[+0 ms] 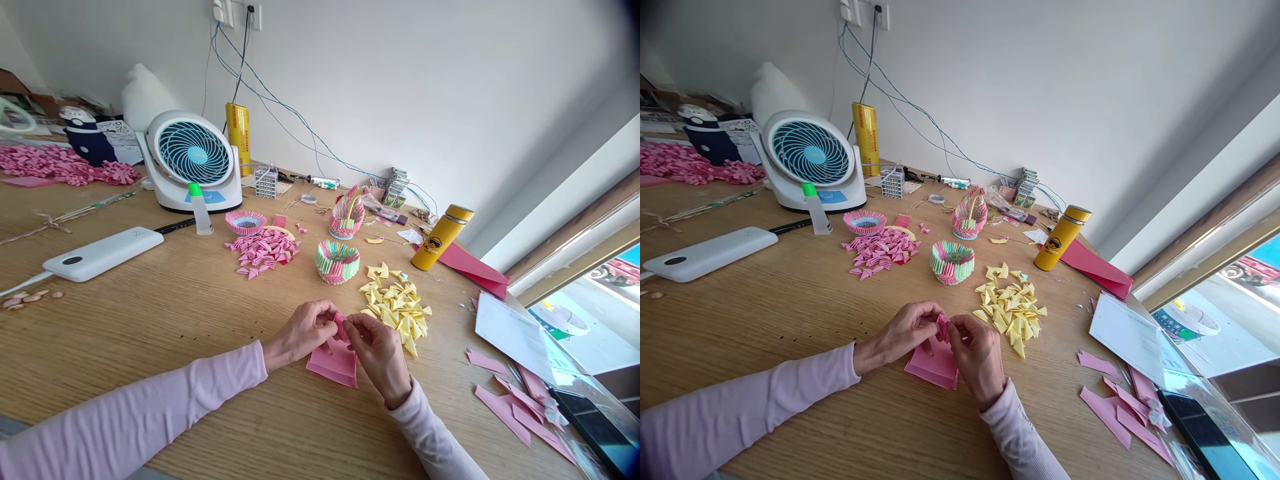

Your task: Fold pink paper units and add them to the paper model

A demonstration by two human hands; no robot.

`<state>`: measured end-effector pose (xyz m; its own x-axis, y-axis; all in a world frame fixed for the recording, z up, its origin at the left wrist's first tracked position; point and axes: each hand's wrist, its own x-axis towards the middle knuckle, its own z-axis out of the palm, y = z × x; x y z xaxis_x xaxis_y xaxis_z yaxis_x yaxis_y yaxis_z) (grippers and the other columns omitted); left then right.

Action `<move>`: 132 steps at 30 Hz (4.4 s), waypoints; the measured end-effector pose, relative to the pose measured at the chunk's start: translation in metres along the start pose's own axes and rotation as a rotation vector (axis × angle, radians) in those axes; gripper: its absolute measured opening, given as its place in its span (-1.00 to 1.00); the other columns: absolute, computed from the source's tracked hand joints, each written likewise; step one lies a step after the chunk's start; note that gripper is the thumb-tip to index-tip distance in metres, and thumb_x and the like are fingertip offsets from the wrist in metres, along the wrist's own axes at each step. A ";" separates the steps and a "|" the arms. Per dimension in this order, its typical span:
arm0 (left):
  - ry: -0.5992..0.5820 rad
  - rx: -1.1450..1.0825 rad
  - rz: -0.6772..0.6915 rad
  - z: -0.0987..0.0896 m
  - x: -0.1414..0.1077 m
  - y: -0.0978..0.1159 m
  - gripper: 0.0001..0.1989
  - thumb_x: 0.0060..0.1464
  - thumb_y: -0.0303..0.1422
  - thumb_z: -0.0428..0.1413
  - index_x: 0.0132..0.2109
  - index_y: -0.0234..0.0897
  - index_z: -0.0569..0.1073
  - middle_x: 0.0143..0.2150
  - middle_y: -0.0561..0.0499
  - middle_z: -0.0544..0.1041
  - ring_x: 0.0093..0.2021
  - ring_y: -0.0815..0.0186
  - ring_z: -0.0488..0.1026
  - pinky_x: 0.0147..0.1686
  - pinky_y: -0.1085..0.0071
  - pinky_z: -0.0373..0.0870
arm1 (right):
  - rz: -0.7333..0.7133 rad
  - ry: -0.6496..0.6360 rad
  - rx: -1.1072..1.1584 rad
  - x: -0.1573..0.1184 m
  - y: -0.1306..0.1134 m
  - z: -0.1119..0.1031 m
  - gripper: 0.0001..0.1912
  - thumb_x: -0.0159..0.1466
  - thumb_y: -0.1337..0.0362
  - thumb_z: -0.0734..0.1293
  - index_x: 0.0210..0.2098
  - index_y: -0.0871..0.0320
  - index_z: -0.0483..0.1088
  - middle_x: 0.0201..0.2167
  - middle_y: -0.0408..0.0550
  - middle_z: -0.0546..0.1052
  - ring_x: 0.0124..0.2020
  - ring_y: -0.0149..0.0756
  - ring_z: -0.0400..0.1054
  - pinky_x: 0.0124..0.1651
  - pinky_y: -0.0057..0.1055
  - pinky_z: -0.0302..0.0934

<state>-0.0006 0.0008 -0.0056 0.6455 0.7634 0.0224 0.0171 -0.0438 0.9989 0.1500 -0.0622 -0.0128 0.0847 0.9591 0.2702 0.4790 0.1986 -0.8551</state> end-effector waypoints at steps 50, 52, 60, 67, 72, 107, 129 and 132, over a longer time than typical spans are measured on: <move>-0.150 -0.100 0.009 -0.005 -0.001 0.004 -0.67 0.07 -0.16 0.11 -0.22 -0.40 0.40 -0.34 -0.11 0.52 -0.33 0.20 0.55 -0.56 0.47 0.44 | -0.036 0.015 0.085 0.006 0.007 -0.012 -0.84 0.23 0.18 0.31 -0.34 0.16 0.41 -0.45 -0.07 0.48 -0.47 -0.35 0.35 -0.43 -0.44 0.29; -0.169 -0.126 -0.003 -0.007 0.000 0.002 -0.66 0.06 -0.15 0.13 -0.22 -0.40 0.40 -0.37 -0.09 0.53 -0.37 0.22 0.56 -0.54 0.45 0.46 | -0.027 -0.026 0.146 0.007 0.012 -0.013 -0.83 0.22 0.17 0.32 -0.34 0.16 0.42 -0.45 -0.07 0.48 -0.48 -0.37 0.33 -0.46 -0.47 0.26; -0.185 -0.148 -0.066 -0.008 0.000 0.000 -0.67 0.02 -0.14 0.16 -0.27 -0.37 0.38 -0.48 -0.02 0.54 -0.50 0.30 0.53 -0.47 0.38 0.49 | -0.007 -0.129 0.257 0.009 0.017 -0.015 -0.81 0.20 0.16 0.35 -0.35 0.18 0.43 -0.48 -0.08 0.46 -0.50 -0.39 0.30 -0.51 -0.50 0.21; -0.181 -0.046 0.008 -0.007 -0.003 0.003 -0.70 0.07 -0.14 0.11 -0.30 -0.34 0.36 -0.53 0.02 0.50 -0.55 0.32 0.50 -0.52 0.42 0.45 | -0.021 -0.113 0.205 0.008 0.016 -0.015 -0.85 0.20 0.20 0.35 -0.37 0.17 0.46 -0.44 -0.05 0.50 -0.41 -0.32 0.37 -0.43 -0.47 0.29; -0.066 -0.036 0.051 -0.003 -0.001 0.004 -0.72 0.10 -0.16 0.08 -0.30 -0.34 0.34 -0.55 0.07 0.44 -0.60 0.36 0.47 -0.58 0.45 0.44 | 0.060 -0.035 0.289 0.006 0.008 -0.010 -0.74 0.21 0.10 0.33 -0.29 0.18 0.42 -0.41 -0.05 0.47 -0.37 -0.30 0.38 -0.37 -0.41 0.36; 0.022 -0.408 -0.134 -0.003 0.001 0.001 -0.82 -0.11 -0.43 0.19 -0.44 -0.35 0.29 -0.36 -0.07 0.50 -0.26 0.18 0.55 -0.48 0.45 0.47 | -0.434 0.100 -0.339 0.003 0.003 -0.013 -0.78 0.28 0.42 0.21 -0.19 0.07 0.45 -0.21 0.04 0.41 -0.18 -0.20 0.37 -0.18 -0.28 0.33; -0.266 0.023 -0.105 -0.027 0.004 0.005 -0.65 -0.02 -0.15 0.19 -0.18 -0.33 0.53 -0.25 -0.12 0.58 -0.26 0.22 0.55 -0.43 0.49 0.44 | -0.421 -0.104 -0.294 0.002 0.003 -0.011 -0.80 0.28 0.43 0.22 -0.29 0.06 0.45 -0.10 0.04 0.37 -0.12 -0.21 0.38 -0.11 -0.28 0.32; -0.282 0.063 -0.093 -0.030 0.004 0.005 -0.65 -0.01 -0.14 0.18 -0.17 -0.32 0.54 -0.24 -0.13 0.59 -0.29 0.24 0.55 -0.50 0.55 0.38 | -0.417 -0.120 -0.265 0.002 0.003 -0.012 -0.81 0.27 0.41 0.24 -0.29 0.05 0.46 -0.12 0.03 0.39 -0.09 -0.19 0.37 -0.10 -0.26 0.32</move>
<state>-0.0201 0.0230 0.0012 0.8254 0.5572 -0.0906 0.1280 -0.0284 0.9914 0.1622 -0.0623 -0.0092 -0.2543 0.8286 0.4987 0.6576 0.5263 -0.5391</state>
